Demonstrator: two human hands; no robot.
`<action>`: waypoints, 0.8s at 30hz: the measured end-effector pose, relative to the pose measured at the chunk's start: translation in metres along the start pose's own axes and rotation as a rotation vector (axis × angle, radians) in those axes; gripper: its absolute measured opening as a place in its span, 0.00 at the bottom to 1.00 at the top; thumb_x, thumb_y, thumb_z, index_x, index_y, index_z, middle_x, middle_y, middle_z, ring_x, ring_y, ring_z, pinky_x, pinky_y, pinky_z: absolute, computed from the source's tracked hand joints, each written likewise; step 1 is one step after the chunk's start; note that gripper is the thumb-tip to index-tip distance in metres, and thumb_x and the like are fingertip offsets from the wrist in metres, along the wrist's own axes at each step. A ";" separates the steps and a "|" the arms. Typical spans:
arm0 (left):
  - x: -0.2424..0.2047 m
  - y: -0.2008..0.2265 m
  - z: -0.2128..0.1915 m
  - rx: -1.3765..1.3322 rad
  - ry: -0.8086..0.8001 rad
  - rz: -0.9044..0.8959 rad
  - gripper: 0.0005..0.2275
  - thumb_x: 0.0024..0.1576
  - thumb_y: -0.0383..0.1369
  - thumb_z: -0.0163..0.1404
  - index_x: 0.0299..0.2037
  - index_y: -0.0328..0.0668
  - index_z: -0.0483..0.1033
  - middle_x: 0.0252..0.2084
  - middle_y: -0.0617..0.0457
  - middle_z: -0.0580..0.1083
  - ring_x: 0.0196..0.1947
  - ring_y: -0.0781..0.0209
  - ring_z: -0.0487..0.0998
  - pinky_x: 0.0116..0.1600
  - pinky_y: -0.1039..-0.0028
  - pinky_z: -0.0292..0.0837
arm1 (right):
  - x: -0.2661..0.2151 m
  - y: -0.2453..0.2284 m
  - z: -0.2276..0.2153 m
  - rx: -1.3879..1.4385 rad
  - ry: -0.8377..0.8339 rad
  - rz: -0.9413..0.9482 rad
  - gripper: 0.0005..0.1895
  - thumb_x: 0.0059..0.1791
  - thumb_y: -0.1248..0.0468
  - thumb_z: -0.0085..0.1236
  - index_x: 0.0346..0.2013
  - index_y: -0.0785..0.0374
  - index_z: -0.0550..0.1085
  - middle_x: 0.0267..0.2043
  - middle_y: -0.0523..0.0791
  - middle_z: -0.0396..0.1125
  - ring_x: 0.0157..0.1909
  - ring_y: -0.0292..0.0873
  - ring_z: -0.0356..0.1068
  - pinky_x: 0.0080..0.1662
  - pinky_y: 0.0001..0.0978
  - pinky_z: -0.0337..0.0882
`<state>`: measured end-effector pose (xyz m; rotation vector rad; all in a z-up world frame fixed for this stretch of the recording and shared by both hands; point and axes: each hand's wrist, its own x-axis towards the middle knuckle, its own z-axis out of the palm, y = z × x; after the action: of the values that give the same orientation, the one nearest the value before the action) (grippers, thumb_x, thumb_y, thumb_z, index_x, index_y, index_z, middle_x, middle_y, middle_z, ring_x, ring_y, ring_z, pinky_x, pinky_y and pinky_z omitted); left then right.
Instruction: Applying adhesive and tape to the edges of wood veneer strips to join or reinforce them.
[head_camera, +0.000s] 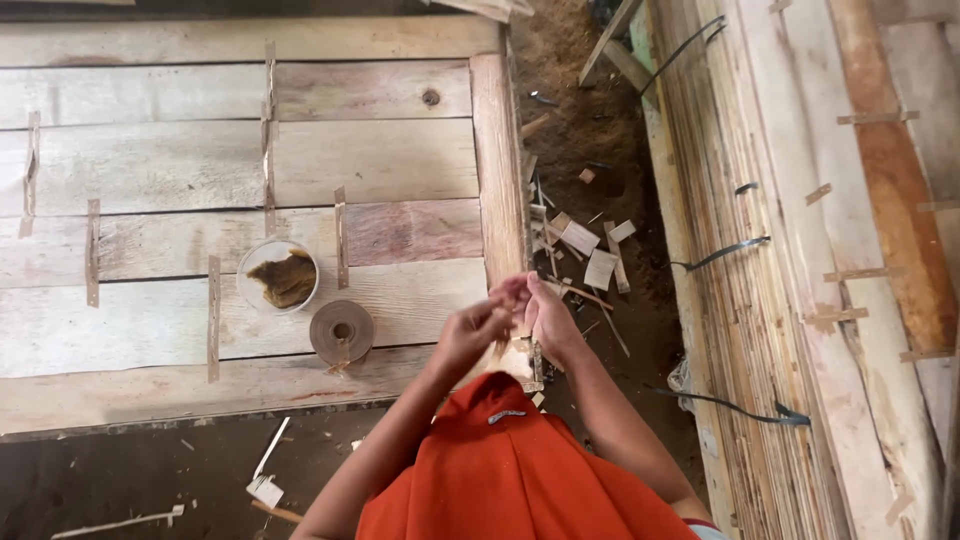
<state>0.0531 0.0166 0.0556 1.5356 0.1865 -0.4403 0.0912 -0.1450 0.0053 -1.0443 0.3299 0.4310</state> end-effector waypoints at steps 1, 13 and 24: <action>0.003 0.010 0.001 0.003 0.000 0.016 0.19 0.61 0.40 0.53 0.60 0.45 0.76 0.29 0.49 0.82 0.33 0.65 0.82 0.41 0.73 0.78 | -0.012 -0.012 0.005 -0.003 -0.006 -0.015 0.23 0.57 0.45 0.41 0.48 0.59 0.75 0.41 0.49 0.75 0.45 0.47 0.77 0.45 0.39 0.77; 0.035 0.030 -0.013 -0.511 0.403 0.235 0.15 0.55 0.28 0.61 0.50 0.29 0.78 0.40 0.43 0.82 0.34 0.59 0.84 0.46 0.72 0.79 | -0.025 -0.057 0.022 -0.666 -0.271 -0.099 0.09 0.51 0.60 0.64 0.38 0.63 0.79 0.28 0.47 0.74 0.28 0.36 0.70 0.35 0.25 0.71; 0.031 -0.032 -0.158 -0.832 0.913 0.457 0.06 0.60 0.27 0.56 0.45 0.33 0.78 0.39 0.46 0.80 0.38 0.61 0.83 0.52 0.69 0.78 | 0.031 -0.028 0.093 -0.836 -0.403 0.076 0.08 0.51 0.63 0.60 0.37 0.66 0.78 0.28 0.52 0.77 0.19 0.36 0.70 0.22 0.21 0.69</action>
<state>0.0936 0.1681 0.0078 0.8027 0.6188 0.6716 0.1373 -0.0689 0.0554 -1.7153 -0.2030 0.8711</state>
